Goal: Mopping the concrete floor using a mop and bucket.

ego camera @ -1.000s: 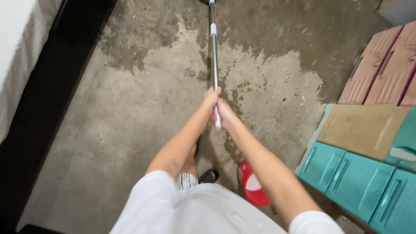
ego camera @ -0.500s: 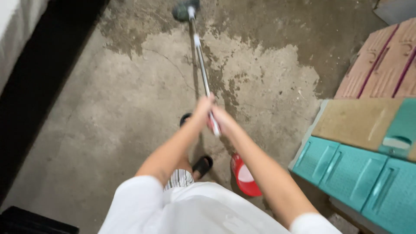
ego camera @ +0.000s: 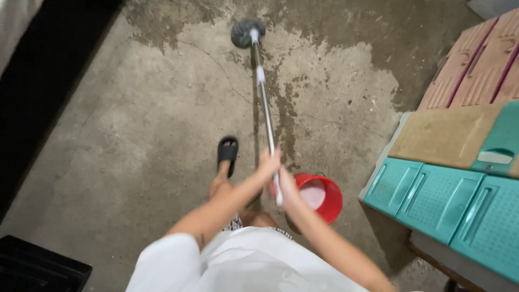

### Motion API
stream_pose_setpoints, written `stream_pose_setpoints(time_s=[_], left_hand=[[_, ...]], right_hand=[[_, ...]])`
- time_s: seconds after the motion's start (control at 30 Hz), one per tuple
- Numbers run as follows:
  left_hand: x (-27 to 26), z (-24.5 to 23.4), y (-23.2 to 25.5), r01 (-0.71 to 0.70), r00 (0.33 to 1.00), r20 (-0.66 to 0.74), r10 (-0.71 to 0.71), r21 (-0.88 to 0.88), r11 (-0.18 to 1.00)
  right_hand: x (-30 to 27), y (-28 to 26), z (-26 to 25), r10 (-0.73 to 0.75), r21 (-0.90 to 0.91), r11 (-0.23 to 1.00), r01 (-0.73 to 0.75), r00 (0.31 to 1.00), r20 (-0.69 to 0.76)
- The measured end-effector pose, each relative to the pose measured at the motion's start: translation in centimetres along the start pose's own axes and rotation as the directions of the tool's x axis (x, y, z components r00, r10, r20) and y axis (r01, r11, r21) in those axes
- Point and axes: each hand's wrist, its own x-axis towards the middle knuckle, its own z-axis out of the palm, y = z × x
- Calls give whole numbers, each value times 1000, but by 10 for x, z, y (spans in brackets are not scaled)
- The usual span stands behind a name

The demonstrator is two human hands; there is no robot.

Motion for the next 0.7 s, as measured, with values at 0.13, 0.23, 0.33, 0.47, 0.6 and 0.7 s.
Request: stream_pose_setpoints(time_s=[0.13, 0.23, 0.33, 0.47, 0.6, 0.7], left_hand=[[132, 0, 64, 38, 997, 71, -35, -48, 998], [150, -13, 76, 79, 990, 108, -85, 63, 995], [63, -41, 42, 30, 982, 172, -73, 243, 970], [-57, -51, 41, 0, 987, 159, 15, -93, 996], [-35, -18, 35, 53, 973, 224, -44, -33, 998], [48, 18, 71, 77, 962, 260, -86, 48, 996]], right_hand=[[86, -76, 41, -208, 33, 978, 206, 950, 235], [68, -89, 72, -65, 82, 995, 56, 991, 119], [45, -19, 45, -198, 83, 978, 193, 979, 55], [-51, 41, 27, 32, 206, 978, -25, 999, -31], [-12, 21, -3, 65, 178, 983, -42, 990, -123], [77, -14, -30, -174, 155, 970, 185, 981, -83]])
